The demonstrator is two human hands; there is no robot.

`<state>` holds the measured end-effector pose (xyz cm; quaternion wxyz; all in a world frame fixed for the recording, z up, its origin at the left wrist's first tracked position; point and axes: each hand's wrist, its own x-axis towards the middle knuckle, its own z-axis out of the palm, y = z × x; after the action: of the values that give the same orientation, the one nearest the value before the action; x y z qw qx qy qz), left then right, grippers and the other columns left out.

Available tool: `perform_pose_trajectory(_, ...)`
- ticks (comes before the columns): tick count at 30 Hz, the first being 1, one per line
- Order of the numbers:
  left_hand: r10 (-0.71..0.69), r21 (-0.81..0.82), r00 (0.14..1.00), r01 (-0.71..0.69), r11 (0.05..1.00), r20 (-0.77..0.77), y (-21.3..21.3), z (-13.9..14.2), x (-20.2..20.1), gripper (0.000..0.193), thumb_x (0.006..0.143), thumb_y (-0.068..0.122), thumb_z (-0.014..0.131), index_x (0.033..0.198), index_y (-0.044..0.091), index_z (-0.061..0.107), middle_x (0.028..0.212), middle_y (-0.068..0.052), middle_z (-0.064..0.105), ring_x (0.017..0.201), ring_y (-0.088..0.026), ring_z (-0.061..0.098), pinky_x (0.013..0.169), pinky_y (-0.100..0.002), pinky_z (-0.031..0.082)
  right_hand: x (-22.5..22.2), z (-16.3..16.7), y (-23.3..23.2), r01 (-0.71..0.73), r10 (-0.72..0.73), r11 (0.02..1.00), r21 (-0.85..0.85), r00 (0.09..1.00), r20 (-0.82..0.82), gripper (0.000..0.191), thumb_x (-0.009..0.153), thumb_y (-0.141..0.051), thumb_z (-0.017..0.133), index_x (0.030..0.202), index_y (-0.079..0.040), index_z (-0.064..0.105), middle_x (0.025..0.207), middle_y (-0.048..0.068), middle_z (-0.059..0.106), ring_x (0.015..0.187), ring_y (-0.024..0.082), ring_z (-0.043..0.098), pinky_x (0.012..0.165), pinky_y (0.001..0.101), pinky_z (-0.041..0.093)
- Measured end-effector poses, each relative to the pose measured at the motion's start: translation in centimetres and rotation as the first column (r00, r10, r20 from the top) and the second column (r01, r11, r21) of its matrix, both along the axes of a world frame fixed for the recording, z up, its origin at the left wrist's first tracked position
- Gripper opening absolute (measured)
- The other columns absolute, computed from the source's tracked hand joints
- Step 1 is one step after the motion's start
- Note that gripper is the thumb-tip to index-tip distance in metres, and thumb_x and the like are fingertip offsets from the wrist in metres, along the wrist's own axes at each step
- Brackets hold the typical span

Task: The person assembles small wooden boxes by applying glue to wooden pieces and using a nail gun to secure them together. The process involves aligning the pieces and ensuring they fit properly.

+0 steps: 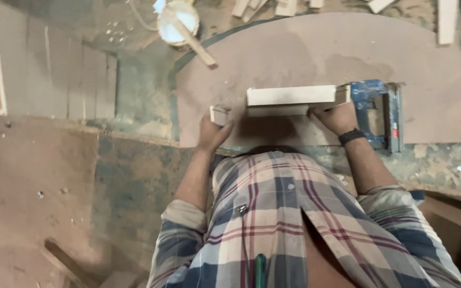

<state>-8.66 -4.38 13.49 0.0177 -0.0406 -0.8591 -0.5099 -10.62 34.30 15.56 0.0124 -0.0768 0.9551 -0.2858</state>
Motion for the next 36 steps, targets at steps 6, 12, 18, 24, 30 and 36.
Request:
perform_pose_trajectory(6, -0.058, 0.044, 0.995, 0.061, 0.997, -0.075, 1.0, -0.5, -0.9, 0.035, 0.083, 0.015, 0.083, 0.113, 0.003, 0.069, 0.103, -0.013, 0.074, 0.097, -0.025, 0.074, 0.084, -0.035, 0.059, -0.7, 0.3, -0.6, -0.04, 0.042, 0.999, -0.014, 0.993, 0.108, 0.027, 0.083, -0.028, 0.082, 0.102, -0.01, 0.079, 0.098, 0.013, 0.077, 0.088, 0.03, 0.074, 0.073, 0.0407, 0.057)
perform_pose_trajectory(12, -0.108, 0.257, 0.988, 0.134, 0.957, -0.112, 0.3, -0.2, -1.7, 0.045, 0.077, 0.016, 0.079, 0.117, 0.002, 0.064, 0.108, -0.016, 0.071, 0.101, -0.031, 0.071, 0.087, -0.041, 0.057, -0.4, -0.8, -0.2, 0.112, -0.061, 0.974, -0.197, 0.967, 0.249, 0.025, 0.08, -0.009, 0.081, 0.104, -0.003, 0.075, 0.1, 0.009, 0.077, 0.093, 0.021, 0.075, 0.078, 0.0348, 0.059)
perform_pose_trajectory(18, -0.062, -0.346, 0.994, 0.089, 0.934, 0.088, 1.1, 0.0, -2.1, 0.023, 0.1, 0.028, 0.066, 0.112, 0.009, 0.066, 0.111, -0.013, 0.072, 0.11, -0.034, 0.069, 0.096, -0.046, 0.055, 0.2, -2.7, 0.3, 0.144, -0.122, 0.951, -0.274, 0.988, 0.097, 0.031, 0.085, -0.006, 0.076, 0.113, 0.004, 0.068, 0.107, 0.014, 0.074, 0.101, 0.024, 0.073, 0.083, 0.0344, 0.059)
perform_pose_trajectory(24, -0.605, -0.493, 0.796, 0.532, 0.688, 0.016, 2.4, 0.4, -0.8, 0.053, 0.072, 0.04, 0.074, 0.109, 0.003, 0.066, 0.13, -0.021, 0.061, 0.117, -0.037, 0.057, 0.094, -0.048, 0.046, 1.7, -4.1, 1.1, 0.345, -0.353, 0.936, -0.075, 0.916, -0.189, 0.028, 0.083, -0.013, 0.084, 0.102, 0.005, 0.074, 0.099, 0.022, 0.075, 0.095, 0.034, 0.073, 0.084, 0.0426, 0.059)
perform_pose_trajectory(30, -0.584, -0.447, 0.804, 0.484, 0.752, -0.112, 4.5, -0.6, -0.9, 0.056, 0.078, 0.035, 0.07, 0.12, -0.002, 0.067, 0.134, -0.019, 0.061, 0.126, -0.035, 0.055, 0.103, -0.046, 0.045, 5.7, -3.0, 3.2, 0.513, -0.515, 0.84, -0.175, 0.857, 0.039, 0.022, 0.094, -0.013, 0.081, 0.108, 0.004, 0.075, 0.104, 0.016, 0.078, 0.095, 0.026, 0.076, 0.086, 0.0389, 0.06)
perform_pose_trajectory(36, -0.586, -0.587, 0.81, 0.464, 0.663, -0.022, 4.3, -1.8, -0.2, 0.037, 0.089, 0.012, 0.057, 0.122, 0.007, 0.074, 0.14, -0.013, 0.063, 0.133, -0.032, 0.055, 0.107, -0.044, 0.045, 9.3, -2.9, 2.7, 0.423, -0.368, 0.836, -0.349, 0.905, 0.215, 0.094, 0.081, -0.004, 0.073, 0.162, -0.003, 0.026, 0.095, 0.006, 0.07, 0.079, 0.016, 0.066, 0.073, 0.0293, 0.056)
